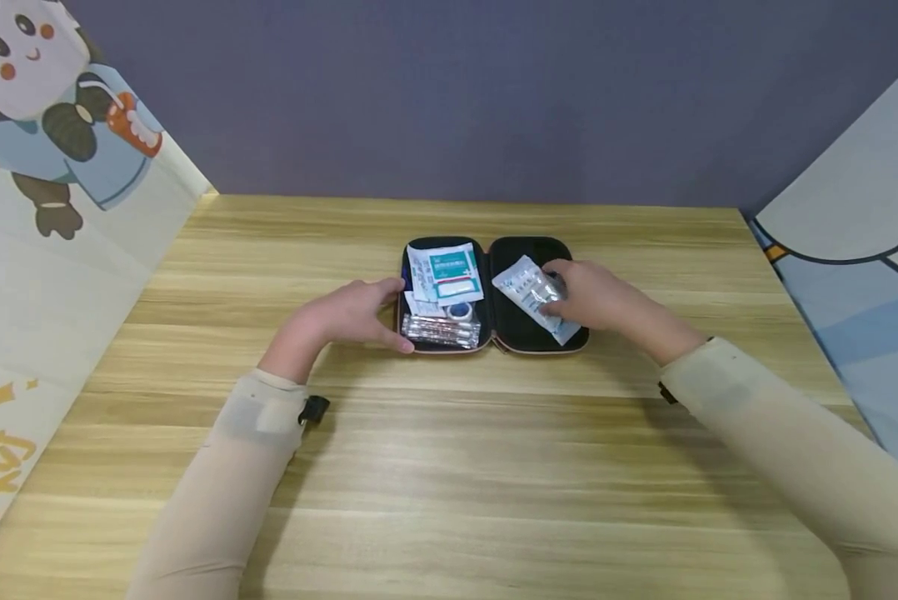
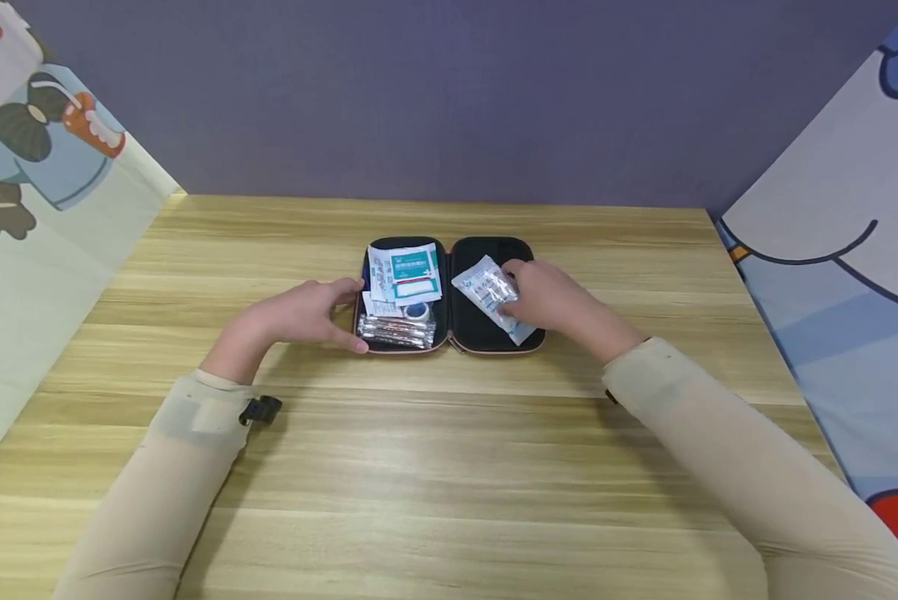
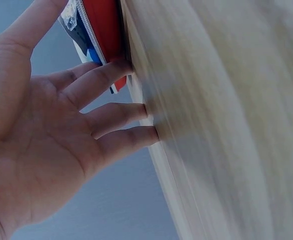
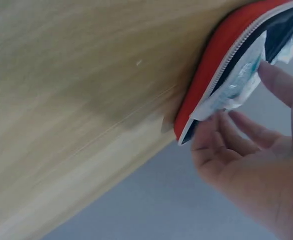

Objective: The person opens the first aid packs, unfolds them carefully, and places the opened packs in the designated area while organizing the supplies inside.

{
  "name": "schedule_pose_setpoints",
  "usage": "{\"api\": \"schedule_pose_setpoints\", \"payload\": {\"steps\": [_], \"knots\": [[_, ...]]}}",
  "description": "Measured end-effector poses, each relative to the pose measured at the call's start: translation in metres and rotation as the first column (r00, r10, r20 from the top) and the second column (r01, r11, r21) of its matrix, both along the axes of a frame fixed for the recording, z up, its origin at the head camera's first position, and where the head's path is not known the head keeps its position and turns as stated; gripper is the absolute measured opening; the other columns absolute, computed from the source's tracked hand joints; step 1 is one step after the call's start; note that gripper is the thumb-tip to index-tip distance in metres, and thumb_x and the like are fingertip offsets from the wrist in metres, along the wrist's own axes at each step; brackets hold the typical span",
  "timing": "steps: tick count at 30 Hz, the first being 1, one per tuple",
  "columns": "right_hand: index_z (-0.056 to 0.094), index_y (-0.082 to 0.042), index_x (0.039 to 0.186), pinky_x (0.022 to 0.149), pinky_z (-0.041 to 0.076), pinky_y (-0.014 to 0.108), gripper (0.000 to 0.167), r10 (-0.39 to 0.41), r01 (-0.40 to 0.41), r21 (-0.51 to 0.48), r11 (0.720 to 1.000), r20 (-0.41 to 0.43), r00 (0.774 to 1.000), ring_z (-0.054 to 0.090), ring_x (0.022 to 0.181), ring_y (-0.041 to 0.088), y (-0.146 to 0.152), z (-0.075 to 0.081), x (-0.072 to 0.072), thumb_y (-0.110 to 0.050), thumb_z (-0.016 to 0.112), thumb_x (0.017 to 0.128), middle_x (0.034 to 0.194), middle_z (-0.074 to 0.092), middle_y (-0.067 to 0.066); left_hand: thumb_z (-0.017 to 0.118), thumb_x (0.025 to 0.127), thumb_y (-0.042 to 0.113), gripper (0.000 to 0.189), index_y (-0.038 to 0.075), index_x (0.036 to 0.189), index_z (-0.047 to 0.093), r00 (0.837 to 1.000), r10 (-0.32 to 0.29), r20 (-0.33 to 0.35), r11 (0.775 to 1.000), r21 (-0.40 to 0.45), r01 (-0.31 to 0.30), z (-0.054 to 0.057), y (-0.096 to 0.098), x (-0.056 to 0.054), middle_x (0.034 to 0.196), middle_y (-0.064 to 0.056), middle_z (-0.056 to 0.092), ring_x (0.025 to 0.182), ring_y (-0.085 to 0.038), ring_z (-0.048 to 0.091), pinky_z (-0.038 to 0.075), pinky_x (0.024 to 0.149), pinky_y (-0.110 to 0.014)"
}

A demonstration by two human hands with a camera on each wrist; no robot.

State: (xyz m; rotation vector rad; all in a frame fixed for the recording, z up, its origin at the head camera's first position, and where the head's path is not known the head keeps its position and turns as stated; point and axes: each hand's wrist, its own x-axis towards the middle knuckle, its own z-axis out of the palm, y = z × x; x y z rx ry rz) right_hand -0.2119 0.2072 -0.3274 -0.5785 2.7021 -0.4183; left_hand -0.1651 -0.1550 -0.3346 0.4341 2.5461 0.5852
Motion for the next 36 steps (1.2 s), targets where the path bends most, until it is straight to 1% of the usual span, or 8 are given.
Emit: {"api": "schedule_pose_setpoints", "payload": {"steps": [5,8,12,15,18,24,31,36], "knots": [[0.047,0.006,0.156,0.103,0.052,0.061,0.074,-0.125,0.124,-0.023,0.992,-0.020,0.992,0.063,0.124,0.046,0.018,0.005,-0.014,-0.035,0.074,0.099,0.139,0.063,0.034,0.089,0.084,0.050,0.120,0.000,0.169,0.020,1.000,-0.001,0.006,1.000,0.013,0.001,-0.001,0.001,-0.001,0.170,-0.018,0.039,0.160,-0.033,0.038,0.026,0.134,-0.049],[0.045,0.011,0.155,0.108,0.049,0.065,0.080,-0.177,0.179,0.030,0.983,-0.051,0.983,0.061,0.126,0.049,0.029,0.005,-0.017,-0.039,0.072,0.099,0.130,0.067,0.036,0.089,0.084,0.050,0.121,0.000,0.169,0.020,1.000,0.002,0.011,1.000,0.013,-0.002,-0.001,0.001,-0.001,0.170,-0.019,0.039,0.160,-0.034,0.038,0.026,0.134,-0.049],[0.048,0.016,0.149,0.107,0.050,0.066,0.081,-0.160,0.174,0.088,0.981,-0.141,0.977,0.063,0.122,0.052,0.032,0.000,-0.017,-0.041,0.073,0.097,0.129,0.067,0.037,0.090,0.083,0.049,0.121,0.000,0.169,0.019,1.000,0.008,0.012,1.000,0.013,-0.009,-0.001,0.000,0.000,0.171,-0.018,0.038,0.160,-0.033,0.037,0.026,0.134,-0.049],[0.051,0.015,0.146,0.104,0.052,0.065,0.080,-0.142,0.160,0.096,0.982,-0.176,0.974,0.064,0.121,0.053,0.027,-0.002,-0.016,-0.043,0.073,0.096,0.136,0.064,0.037,0.090,0.083,0.048,0.122,0.000,0.169,0.018,1.000,0.010,0.010,1.000,0.017,-0.011,0.000,-0.001,0.000,0.171,-0.018,0.037,0.160,-0.034,0.037,0.027,0.134,-0.049],[0.051,0.015,0.146,0.103,0.053,0.064,0.080,-0.125,0.144,0.100,0.984,-0.174,0.977,0.066,0.118,0.051,0.019,-0.004,-0.016,-0.044,0.074,0.096,0.129,0.068,0.036,0.090,0.083,0.049,0.122,0.000,0.169,0.019,1.000,0.015,0.015,1.000,0.017,-0.015,0.000,-0.002,0.000,0.171,-0.018,0.037,0.160,-0.034,0.036,0.026,0.134,-0.049],[0.054,0.012,0.145,0.108,0.051,0.062,0.076,-0.118,0.128,0.059,0.990,-0.152,0.981,0.064,0.124,0.049,0.010,-0.015,-0.020,-0.042,0.074,0.096,0.136,0.066,0.033,0.090,0.083,0.049,0.122,0.001,0.169,0.019,1.000,0.011,0.024,1.000,0.019,-0.011,0.000,-0.001,0.000,0.171,-0.018,0.036,0.160,-0.033,0.037,0.026,0.134,-0.049],[0.063,0.010,0.134,0.088,0.054,0.055,0.058,-0.093,0.094,-0.002,0.996,-0.168,0.981,0.063,0.089,0.035,0.002,-0.022,-0.023,-0.033,0.072,0.097,0.093,0.074,0.021,0.089,0.084,0.051,0.121,0.002,0.170,0.019,1.000,0.006,0.023,1.000,0.007,-0.006,-0.001,-0.001,-0.001,0.171,-0.016,0.038,0.160,-0.032,0.037,0.026,0.134,-0.049],[0.059,0.011,0.142,0.078,0.050,0.046,0.059,-0.092,0.090,-0.017,0.996,-0.127,0.988,0.056,0.077,0.029,-0.005,-0.022,-0.024,-0.029,0.067,0.099,0.077,0.064,0.013,0.089,0.084,0.050,0.121,0.002,0.169,0.019,1.000,0.009,0.025,1.000,0.011,-0.010,-0.001,-0.001,-0.001,0.172,-0.016,0.037,0.160,-0.032,0.038,0.026,0.134,-0.048]]}}
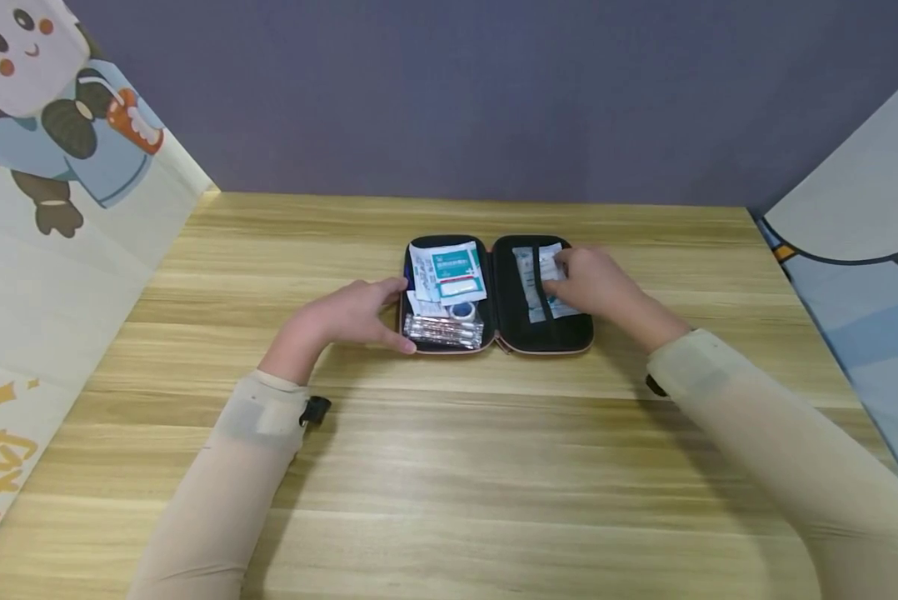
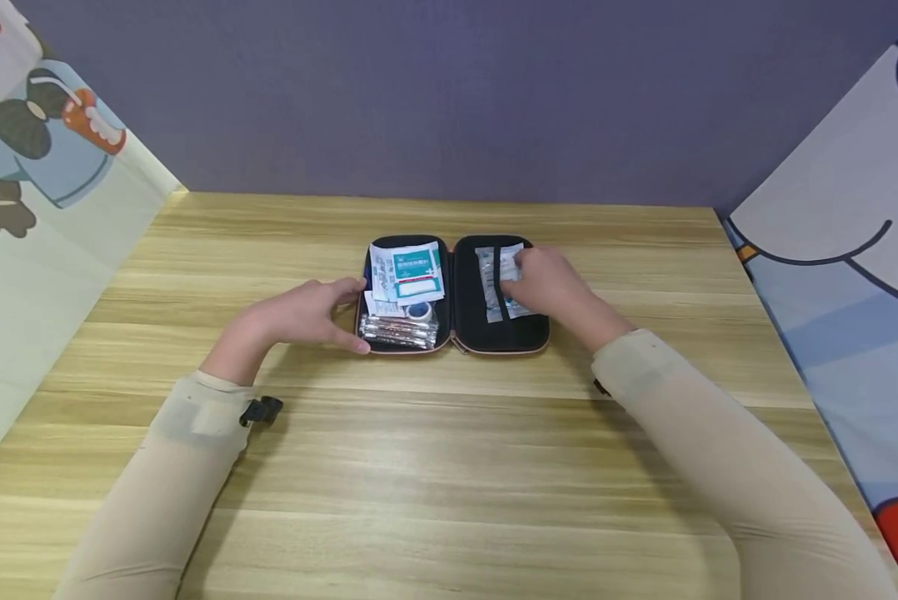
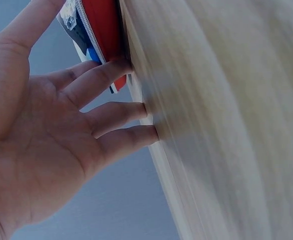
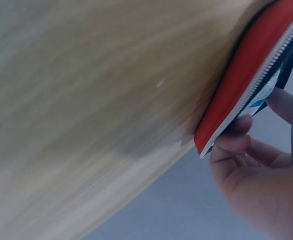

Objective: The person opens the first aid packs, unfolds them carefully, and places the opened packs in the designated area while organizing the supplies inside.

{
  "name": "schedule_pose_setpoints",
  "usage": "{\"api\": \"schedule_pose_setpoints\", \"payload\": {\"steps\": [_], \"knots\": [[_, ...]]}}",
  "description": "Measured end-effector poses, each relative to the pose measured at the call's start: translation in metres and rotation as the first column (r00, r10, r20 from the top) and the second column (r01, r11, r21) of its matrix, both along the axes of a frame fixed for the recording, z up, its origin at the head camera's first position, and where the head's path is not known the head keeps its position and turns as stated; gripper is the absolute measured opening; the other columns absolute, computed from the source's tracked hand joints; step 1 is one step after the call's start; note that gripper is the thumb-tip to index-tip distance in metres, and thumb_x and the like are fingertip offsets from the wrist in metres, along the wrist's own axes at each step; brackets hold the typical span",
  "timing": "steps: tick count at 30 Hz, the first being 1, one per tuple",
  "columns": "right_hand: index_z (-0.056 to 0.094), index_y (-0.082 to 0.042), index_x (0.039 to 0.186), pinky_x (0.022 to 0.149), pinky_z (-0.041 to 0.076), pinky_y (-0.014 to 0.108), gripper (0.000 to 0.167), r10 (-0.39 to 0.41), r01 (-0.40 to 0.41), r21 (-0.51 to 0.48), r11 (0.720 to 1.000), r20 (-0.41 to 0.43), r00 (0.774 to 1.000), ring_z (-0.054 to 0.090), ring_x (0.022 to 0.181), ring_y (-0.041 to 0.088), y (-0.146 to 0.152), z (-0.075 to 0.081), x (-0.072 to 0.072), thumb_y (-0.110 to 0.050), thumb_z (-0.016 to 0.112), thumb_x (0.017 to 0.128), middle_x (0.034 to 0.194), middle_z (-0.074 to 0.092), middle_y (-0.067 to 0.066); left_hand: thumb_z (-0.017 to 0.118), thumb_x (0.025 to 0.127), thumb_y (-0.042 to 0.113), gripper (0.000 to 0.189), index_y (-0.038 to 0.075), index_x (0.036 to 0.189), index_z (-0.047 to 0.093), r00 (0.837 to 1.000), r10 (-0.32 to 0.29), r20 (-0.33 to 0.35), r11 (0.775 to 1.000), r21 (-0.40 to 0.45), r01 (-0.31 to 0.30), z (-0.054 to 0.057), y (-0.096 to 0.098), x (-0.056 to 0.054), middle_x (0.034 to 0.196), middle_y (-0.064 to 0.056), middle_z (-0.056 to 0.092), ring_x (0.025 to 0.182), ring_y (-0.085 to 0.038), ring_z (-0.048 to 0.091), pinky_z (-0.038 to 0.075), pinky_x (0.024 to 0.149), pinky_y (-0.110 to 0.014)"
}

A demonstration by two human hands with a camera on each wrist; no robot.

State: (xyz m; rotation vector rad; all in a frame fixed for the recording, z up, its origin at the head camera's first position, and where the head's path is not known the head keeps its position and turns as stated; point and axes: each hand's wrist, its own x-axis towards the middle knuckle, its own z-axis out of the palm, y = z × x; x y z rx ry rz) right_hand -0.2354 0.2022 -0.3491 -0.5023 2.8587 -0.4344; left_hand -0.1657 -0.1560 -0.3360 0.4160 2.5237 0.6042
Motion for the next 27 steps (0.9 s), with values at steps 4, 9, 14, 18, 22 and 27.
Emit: {"api": "schedule_pose_setpoints", "payload": {"steps": [4,9,14,18,22,27], "knots": [[0.057,0.010,0.146,0.075,0.048,0.042,0.058,0.003,0.000,-0.050,0.999,0.055,0.998,0.055,0.070,0.026,-0.001,0.002,0.001,-0.027,0.063,0.102,0.084,0.069,0.017,0.090,0.083,0.050,0.121,0.001,0.169,0.020,1.000,-0.002,-0.010,1.000,-0.010,0.002,0.002,0.001,0.001,0.171,-0.017,0.037,0.161,-0.034,0.036,0.025,0.134,-0.049],[0.051,0.009,0.152,0.098,0.056,0.051,0.059,0.001,0.029,-0.169,0.985,0.177,0.984,0.072,0.089,0.028,0.003,0.003,-0.001,-0.025,0.059,0.105,0.125,0.073,0.028,0.089,0.083,0.050,0.121,0.001,0.169,0.020,1.000,-0.010,-0.020,1.000,-0.025,0.009,0.002,0.002,0.002,0.171,-0.017,0.037,0.162,-0.036,0.032,0.024,0.135,-0.051],[0.053,0.009,0.150,0.081,0.060,0.037,0.054,-0.023,0.091,-0.269,0.959,0.246,0.969,0.073,0.081,0.022,0.006,0.002,-0.005,-0.020,0.058,0.105,0.109,0.076,0.023,0.089,0.083,0.050,0.120,0.001,0.169,0.020,1.000,-0.012,-0.025,1.000,-0.021,0.011,0.002,0.003,0.002,0.170,-0.017,0.038,0.161,-0.035,0.033,0.025,0.135,-0.050],[0.057,0.010,0.144,0.065,0.053,0.024,0.049,-0.025,0.096,-0.300,0.949,0.233,0.972,0.068,0.072,0.015,0.001,-0.002,-0.007,-0.006,0.055,0.098,0.109,0.073,0.022,0.090,0.083,0.049,0.120,0.002,0.169,0.020,1.000,0.000,-0.014,1.000,-0.010,0.000,0.003,0.003,0.003,0.171,-0.017,0.038,0.161,-0.035,0.034,0.026,0.134,-0.050],[0.057,0.011,0.144,0.066,0.052,0.023,0.049,-0.037,0.106,-0.314,0.943,0.219,0.975,0.068,0.071,0.014,-0.004,-0.008,-0.009,-0.003,0.055,0.098,0.112,0.071,0.024,0.090,0.083,0.048,0.121,0.002,0.169,0.019,1.000,0.013,0.001,1.000,-0.003,-0.013,0.002,0.002,0.004,0.171,-0.016,0.038,0.161,-0.033,0.036,0.026,0.134,-0.049],[0.058,0.007,0.145,0.061,0.050,0.026,0.046,-0.094,0.170,-0.334,0.927,0.232,0.968,0.067,0.069,0.014,-0.004,-0.011,-0.009,-0.003,0.053,0.100,0.109,0.071,0.021,0.091,0.082,0.049,0.122,0.000,0.168,0.020,1.000,-0.003,-0.025,1.000,0.004,0.003,0.002,0.003,0.003,0.170,-0.019,0.038,0.160,-0.035,0.036,0.027,0.134,-0.050]]}}
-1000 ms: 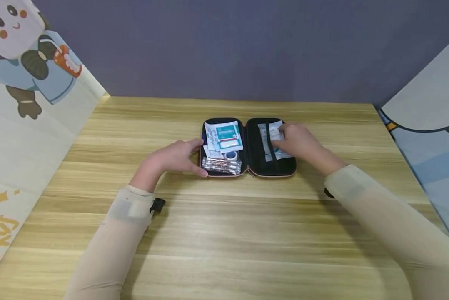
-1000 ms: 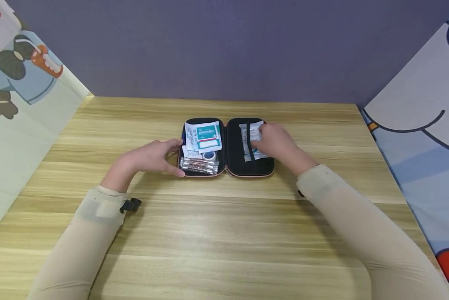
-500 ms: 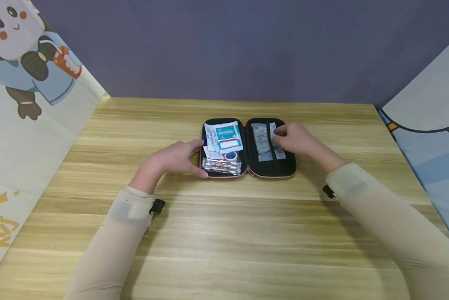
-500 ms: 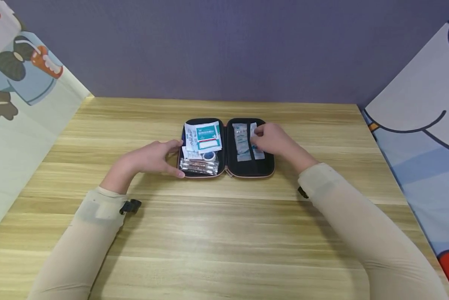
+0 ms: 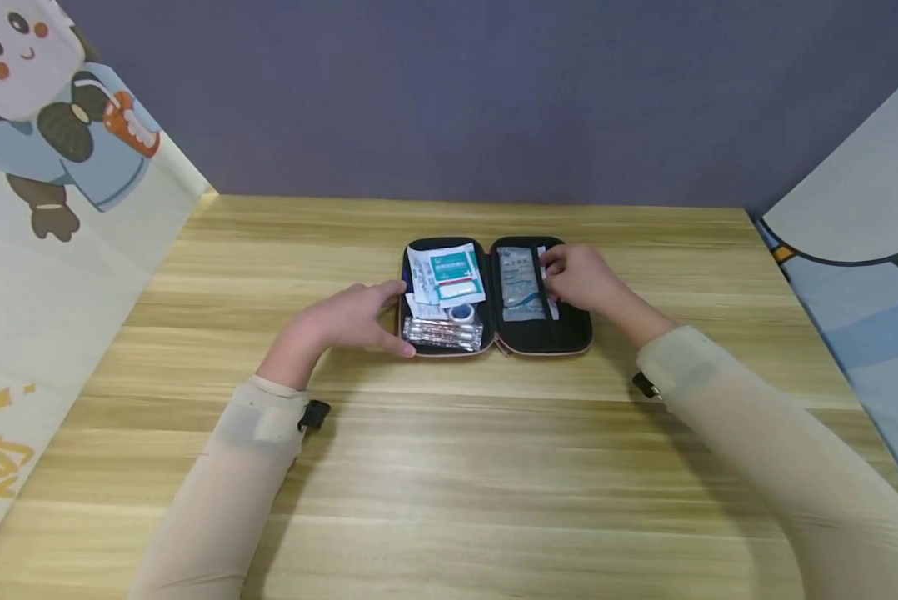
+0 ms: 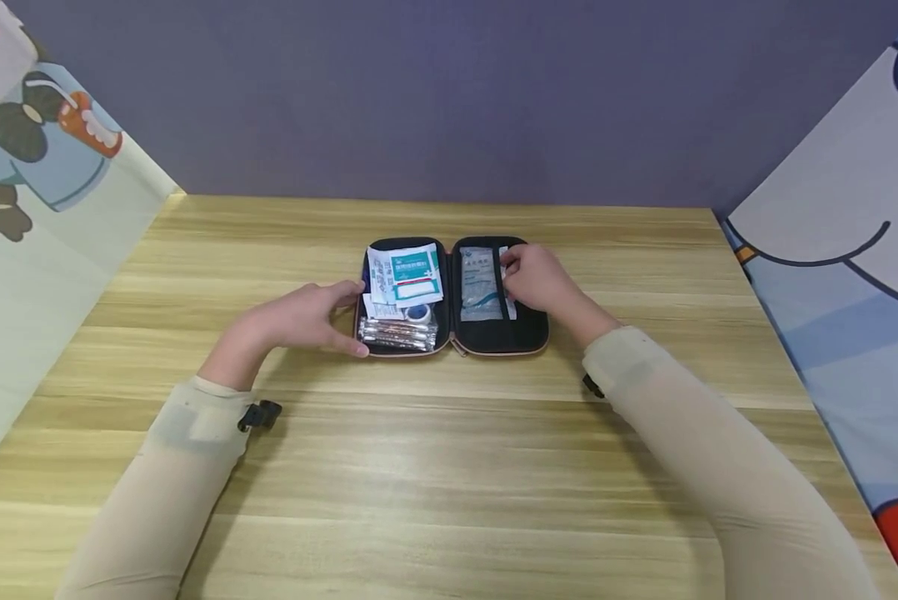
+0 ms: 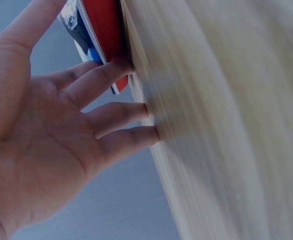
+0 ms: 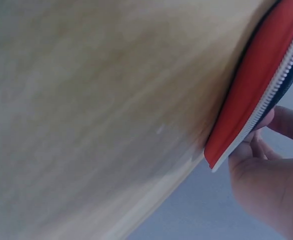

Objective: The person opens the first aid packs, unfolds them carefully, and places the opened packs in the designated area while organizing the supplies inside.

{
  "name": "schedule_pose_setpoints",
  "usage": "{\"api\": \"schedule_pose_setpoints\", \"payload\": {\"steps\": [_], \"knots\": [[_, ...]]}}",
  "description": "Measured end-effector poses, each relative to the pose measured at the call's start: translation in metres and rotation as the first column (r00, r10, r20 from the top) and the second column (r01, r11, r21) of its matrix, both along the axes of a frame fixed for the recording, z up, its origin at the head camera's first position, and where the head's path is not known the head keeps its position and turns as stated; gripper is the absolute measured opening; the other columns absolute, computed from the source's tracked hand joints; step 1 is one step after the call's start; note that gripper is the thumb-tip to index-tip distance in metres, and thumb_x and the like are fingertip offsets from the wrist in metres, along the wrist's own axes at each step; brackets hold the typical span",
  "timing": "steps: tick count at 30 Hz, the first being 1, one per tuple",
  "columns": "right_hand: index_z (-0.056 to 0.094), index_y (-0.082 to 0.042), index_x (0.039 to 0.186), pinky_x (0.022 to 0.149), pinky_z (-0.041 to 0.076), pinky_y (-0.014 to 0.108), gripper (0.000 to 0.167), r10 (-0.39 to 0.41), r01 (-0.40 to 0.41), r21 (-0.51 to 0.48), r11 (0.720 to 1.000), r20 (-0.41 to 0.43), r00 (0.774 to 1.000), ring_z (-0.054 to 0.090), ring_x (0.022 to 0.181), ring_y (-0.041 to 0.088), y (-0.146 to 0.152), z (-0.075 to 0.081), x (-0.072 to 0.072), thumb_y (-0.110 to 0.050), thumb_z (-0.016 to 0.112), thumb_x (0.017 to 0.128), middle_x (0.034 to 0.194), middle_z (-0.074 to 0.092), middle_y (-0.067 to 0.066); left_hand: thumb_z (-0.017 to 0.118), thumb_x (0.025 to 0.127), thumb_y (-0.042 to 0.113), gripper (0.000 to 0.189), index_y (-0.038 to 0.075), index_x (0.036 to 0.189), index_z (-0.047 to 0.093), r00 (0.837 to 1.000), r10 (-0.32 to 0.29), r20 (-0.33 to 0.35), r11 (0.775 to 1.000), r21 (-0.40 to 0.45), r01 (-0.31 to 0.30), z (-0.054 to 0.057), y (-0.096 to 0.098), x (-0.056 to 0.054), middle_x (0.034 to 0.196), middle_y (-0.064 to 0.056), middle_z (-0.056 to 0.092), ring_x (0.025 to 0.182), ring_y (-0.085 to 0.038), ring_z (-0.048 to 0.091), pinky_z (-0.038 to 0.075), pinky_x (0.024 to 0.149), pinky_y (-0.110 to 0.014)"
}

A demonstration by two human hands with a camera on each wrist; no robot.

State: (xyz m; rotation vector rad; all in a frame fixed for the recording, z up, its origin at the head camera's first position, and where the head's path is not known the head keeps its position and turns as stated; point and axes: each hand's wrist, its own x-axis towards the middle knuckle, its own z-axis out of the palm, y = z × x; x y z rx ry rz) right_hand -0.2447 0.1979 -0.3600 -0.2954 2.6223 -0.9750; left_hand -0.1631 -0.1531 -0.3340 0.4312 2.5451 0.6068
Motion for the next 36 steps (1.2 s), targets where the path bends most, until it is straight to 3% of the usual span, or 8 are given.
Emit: {"api": "schedule_pose_setpoints", "payload": {"steps": [10,15,19,22,25,28,31,36], "knots": [[0.059,0.008,0.143,0.073,0.052,0.029,0.045,0.054,-0.056,0.082,0.995,0.022,0.998,0.070,0.064,0.015,-0.002,0.010,-0.002,-0.005,0.053,0.100,0.104,0.076,0.019,0.090,0.082,0.051,0.121,-0.001,0.168,0.021,1.000,-0.003,0.003,1.000,-0.012,0.003,0.000,-0.001,-0.001,0.170,-0.019,0.038,0.160,-0.037,0.035,0.026,0.134,-0.051],[0.063,0.006,0.142,0.073,0.052,0.037,0.044,0.200,-0.186,0.323,0.928,-0.012,0.980,0.061,0.061,0.018,-0.011,0.034,-0.011,-0.004,0.051,0.101,0.121,0.076,0.024,0.089,0.083,0.051,0.120,-0.001,0.168,0.022,1.000,-0.004,0.002,1.000,-0.022,0.004,0.000,-0.002,-0.002,0.170,-0.019,0.038,0.160,-0.037,0.035,0.026,0.134,-0.052],[0.066,-0.001,0.142,0.080,0.053,0.041,0.043,0.236,-0.191,0.408,0.893,-0.062,0.970,0.063,0.084,0.025,-0.027,0.050,-0.017,-0.006,0.049,0.102,0.142,0.068,0.022,0.090,0.083,0.050,0.121,-0.001,0.168,0.021,1.000,-0.007,0.002,1.000,-0.016,0.007,0.000,-0.002,-0.002,0.170,-0.019,0.038,0.161,-0.036,0.034,0.025,0.134,-0.052],[0.070,-0.004,0.135,0.085,0.057,0.042,0.033,0.217,-0.178,0.368,0.913,-0.066,0.974,0.069,0.098,0.027,-0.046,0.052,-0.016,-0.019,0.059,0.107,0.129,0.074,0.018,0.090,0.083,0.049,0.121,-0.002,0.168,0.021,1.000,-0.007,0.008,1.000,-0.008,0.008,0.000,-0.001,-0.003,0.170,-0.019,0.038,0.160,-0.036,0.035,0.024,0.134,-0.051],[0.075,-0.006,0.111,0.073,0.052,0.037,0.031,0.200,-0.169,0.325,0.930,-0.063,0.978,0.062,0.075,0.021,-0.070,0.047,-0.012,-0.036,0.068,0.105,0.093,0.073,0.009,0.090,0.083,0.049,0.121,-0.002,0.168,0.020,1.000,-0.002,0.014,1.000,-0.009,0.002,0.001,-0.002,-0.003,0.170,-0.019,0.038,0.160,-0.035,0.036,0.025,0.134,-0.050],[0.065,-0.012,0.078,0.058,0.043,0.034,0.047,0.177,-0.154,0.326,0.933,-0.043,0.983,0.046,0.055,0.016,-0.090,0.040,-0.005,-0.053,0.070,0.100,0.062,0.053,-0.001,0.090,0.083,0.048,0.120,-0.002,0.168,0.021,1.000,-0.001,0.012,1.000,-0.007,0.002,0.002,-0.002,-0.003,0.169,-0.020,0.039,0.160,-0.035,0.037,0.025,0.134,-0.051],[0.051,-0.017,0.062,0.050,0.037,0.031,0.062,0.161,-0.140,0.383,0.913,-0.021,0.987,0.036,0.048,0.013,-0.101,0.035,0.001,-0.067,0.069,0.095,0.053,0.036,-0.005,0.090,0.083,0.049,0.121,-0.002,0.168,0.021,1.000,-0.005,0.008,1.000,-0.002,0.005,0.001,-0.001,-0.003,0.169,-0.020,0.040,0.159,-0.036,0.038,0.025,0.134,-0.051],[0.047,-0.018,0.061,0.050,0.036,0.030,0.063,0.106,-0.092,0.413,0.906,-0.011,0.994,0.037,0.050,0.013,-0.103,0.033,0.004,-0.066,0.072,0.093,0.054,0.034,-0.005,0.090,0.082,0.049,0.121,-0.002,0.168,0.022,1.000,-0.010,0.010,1.000,-0.002,0.010,0.001,0.000,-0.003,0.169,-0.020,0.040,0.160,-0.036,0.037,0.026,0.134,-0.051]]}}
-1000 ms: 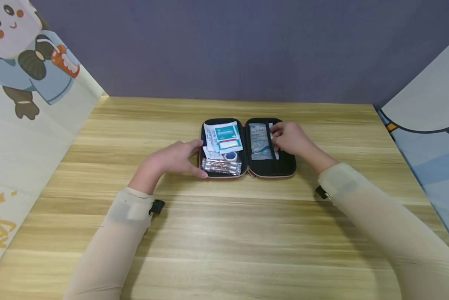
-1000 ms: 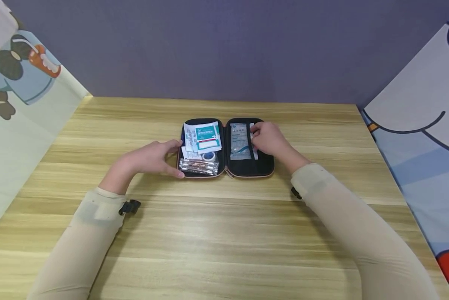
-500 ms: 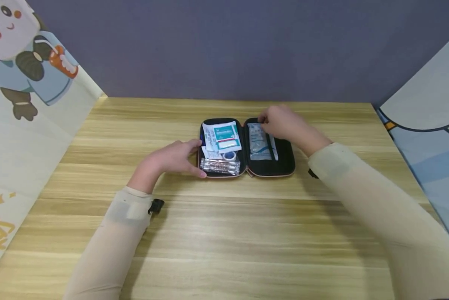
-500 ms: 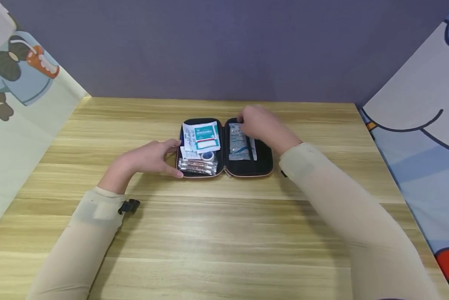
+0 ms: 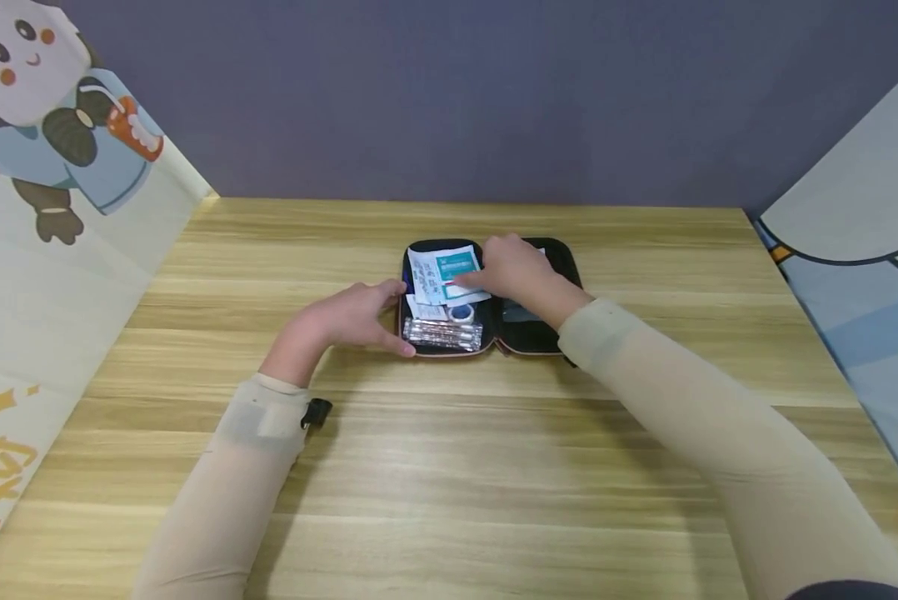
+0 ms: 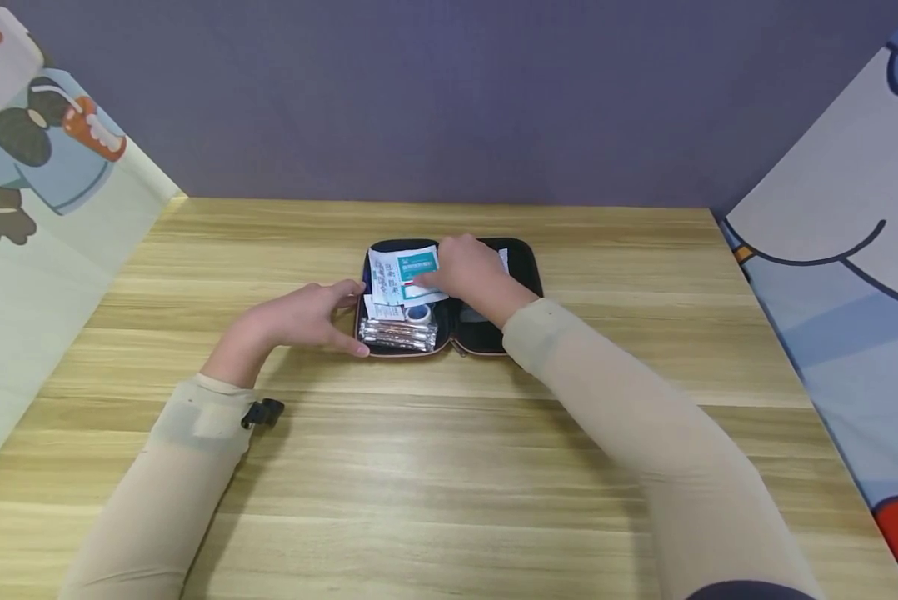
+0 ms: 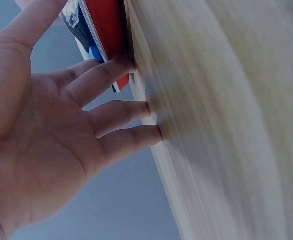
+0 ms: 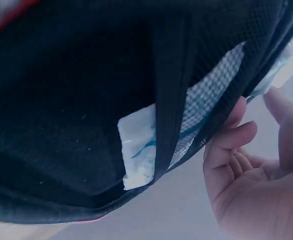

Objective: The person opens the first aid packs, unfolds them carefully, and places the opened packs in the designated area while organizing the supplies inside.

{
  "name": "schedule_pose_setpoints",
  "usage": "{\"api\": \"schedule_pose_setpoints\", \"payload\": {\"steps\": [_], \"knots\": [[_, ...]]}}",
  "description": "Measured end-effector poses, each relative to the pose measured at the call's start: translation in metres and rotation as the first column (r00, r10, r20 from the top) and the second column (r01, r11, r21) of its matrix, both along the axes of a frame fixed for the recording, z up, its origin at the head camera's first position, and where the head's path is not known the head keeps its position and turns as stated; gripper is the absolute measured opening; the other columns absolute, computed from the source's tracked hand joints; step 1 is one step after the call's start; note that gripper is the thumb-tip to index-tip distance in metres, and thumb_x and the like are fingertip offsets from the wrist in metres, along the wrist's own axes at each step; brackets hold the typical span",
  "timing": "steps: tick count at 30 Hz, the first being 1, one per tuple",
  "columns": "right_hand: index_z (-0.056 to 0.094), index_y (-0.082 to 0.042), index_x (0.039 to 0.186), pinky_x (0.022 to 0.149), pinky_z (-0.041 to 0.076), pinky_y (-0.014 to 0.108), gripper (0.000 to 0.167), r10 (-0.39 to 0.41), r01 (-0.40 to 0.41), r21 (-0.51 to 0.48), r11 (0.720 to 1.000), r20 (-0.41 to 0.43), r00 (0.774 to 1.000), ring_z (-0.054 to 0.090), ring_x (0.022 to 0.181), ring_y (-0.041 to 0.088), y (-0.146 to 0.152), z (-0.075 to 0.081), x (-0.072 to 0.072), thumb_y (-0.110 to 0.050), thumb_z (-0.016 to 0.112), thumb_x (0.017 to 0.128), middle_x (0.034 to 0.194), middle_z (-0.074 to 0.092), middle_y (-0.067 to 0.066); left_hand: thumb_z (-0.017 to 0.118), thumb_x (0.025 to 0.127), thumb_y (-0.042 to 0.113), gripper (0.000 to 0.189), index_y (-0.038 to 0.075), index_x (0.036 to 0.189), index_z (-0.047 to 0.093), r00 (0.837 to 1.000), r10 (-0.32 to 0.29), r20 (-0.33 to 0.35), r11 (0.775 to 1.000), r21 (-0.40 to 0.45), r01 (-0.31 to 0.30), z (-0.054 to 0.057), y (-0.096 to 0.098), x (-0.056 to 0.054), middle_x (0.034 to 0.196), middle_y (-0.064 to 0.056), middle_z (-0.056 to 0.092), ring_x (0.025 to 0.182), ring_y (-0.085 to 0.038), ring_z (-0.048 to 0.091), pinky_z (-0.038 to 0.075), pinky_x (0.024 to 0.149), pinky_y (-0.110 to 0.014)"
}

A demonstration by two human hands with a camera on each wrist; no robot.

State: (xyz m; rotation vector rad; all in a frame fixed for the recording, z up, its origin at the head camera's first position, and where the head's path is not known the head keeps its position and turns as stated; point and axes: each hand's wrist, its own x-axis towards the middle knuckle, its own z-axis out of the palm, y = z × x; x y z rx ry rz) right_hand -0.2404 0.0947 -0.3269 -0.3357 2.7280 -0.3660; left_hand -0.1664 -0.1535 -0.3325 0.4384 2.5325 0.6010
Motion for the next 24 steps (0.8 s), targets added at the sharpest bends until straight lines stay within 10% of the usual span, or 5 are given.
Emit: {"api": "schedule_pose_setpoints", "payload": {"steps": [8,18,24], "knots": [[0.041,-0.018,0.057,0.053,0.035,0.032,0.059,-0.035,0.042,-0.147,0.988,0.050,0.998,0.026,0.045,0.013,0.028,0.001,-0.005,-0.044,0.075,0.099,0.050,0.028,-0.006,0.090,0.083,0.051,0.121,0.000,0.169,0.020,1.000,0.000,0.001,1.000,-0.022,0.000,0.000,0.001,-0.001,0.170,-0.019,0.039,0.160,-0.035,0.037,0.025,0.134,-0.050],[0.061,-0.004,0.093,0.058,0.046,0.031,0.031,-0.101,0.107,-0.263,0.959,0.035,0.994,0.059,0.061,0.018,0.080,-0.003,-0.007,-0.032,0.070,0.103,0.065,0.056,0.000,0.090,0.083,0.051,0.121,0.001,0.169,0.020,1.000,0.006,0.003,1.000,-0.020,-0.006,-0.002,0.001,-0.001,0.170,-0.017,0.038,0.162,-0.035,0.033,0.024,0.135,-0.051],[0.061,-0.005,0.089,0.055,0.044,0.032,0.033,-0.109,0.114,-0.251,0.961,0.032,0.993,0.058,0.054,0.017,0.113,-0.002,-0.007,-0.033,0.070,0.103,0.057,0.058,0.000,0.090,0.083,0.049,0.122,-0.001,0.169,0.018,1.000,0.012,0.013,1.000,-0.006,-0.011,-0.003,0.001,-0.001,0.171,-0.018,0.036,0.161,-0.034,0.035,0.024,0.135,-0.049]]}}
